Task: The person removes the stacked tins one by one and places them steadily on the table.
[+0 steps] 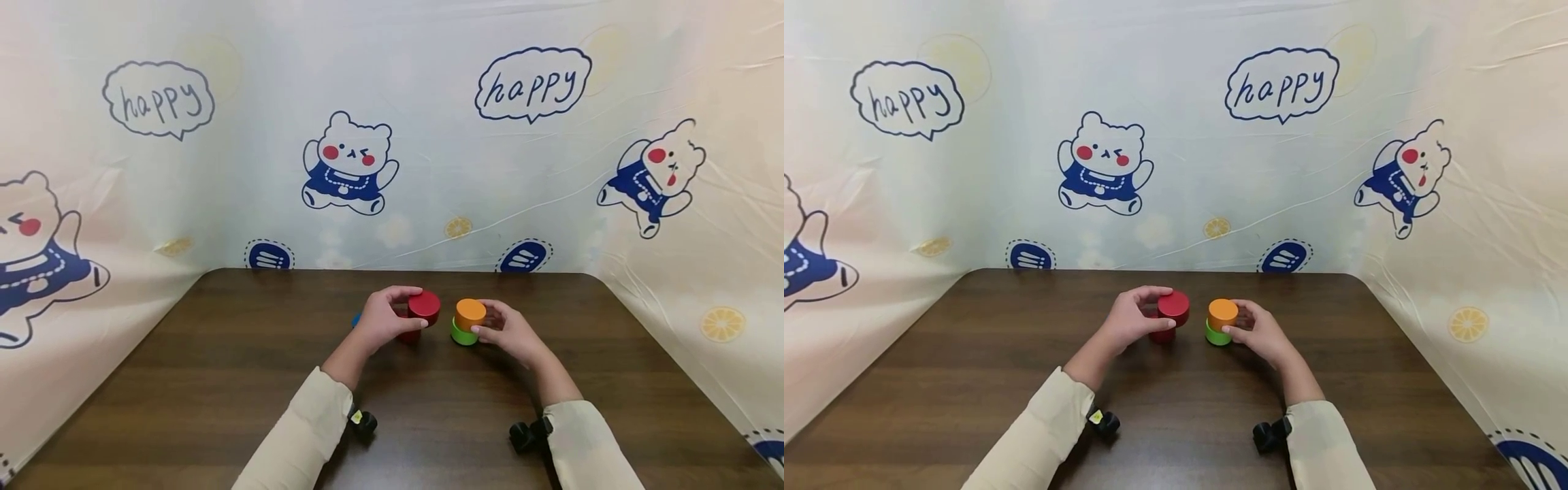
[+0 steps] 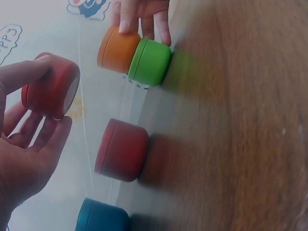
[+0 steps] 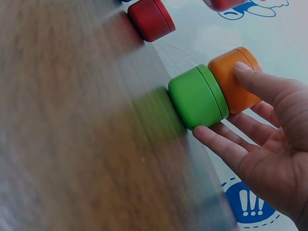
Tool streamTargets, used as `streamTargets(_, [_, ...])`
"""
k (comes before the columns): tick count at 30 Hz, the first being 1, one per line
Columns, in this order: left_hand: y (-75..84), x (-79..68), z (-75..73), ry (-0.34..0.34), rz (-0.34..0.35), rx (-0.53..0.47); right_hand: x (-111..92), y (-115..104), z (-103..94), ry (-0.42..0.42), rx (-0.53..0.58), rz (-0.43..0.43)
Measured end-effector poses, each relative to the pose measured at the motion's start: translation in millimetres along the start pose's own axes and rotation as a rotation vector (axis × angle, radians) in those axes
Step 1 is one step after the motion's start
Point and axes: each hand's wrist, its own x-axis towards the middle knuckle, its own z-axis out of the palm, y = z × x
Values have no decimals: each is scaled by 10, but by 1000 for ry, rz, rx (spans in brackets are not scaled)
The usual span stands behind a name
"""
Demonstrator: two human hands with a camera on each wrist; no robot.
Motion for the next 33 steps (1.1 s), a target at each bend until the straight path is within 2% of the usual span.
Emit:
streamTargets(6, [-33, 18, -43, -22, -5, -12, -24, -66, 16, -7, 30, 10])
streamTargets(16, [-58, 26, -124, -22, -3, 7, 2, 3, 5, -9, 31, 12])
streamTargets(24, [-37, 25, -236, -37, -9, -8, 6, 6, -10, -9, 24, 7])
streamTargets(33, [-68, 30, -409, -24, -29, -9, 0, 0, -6, -13, 23, 11])
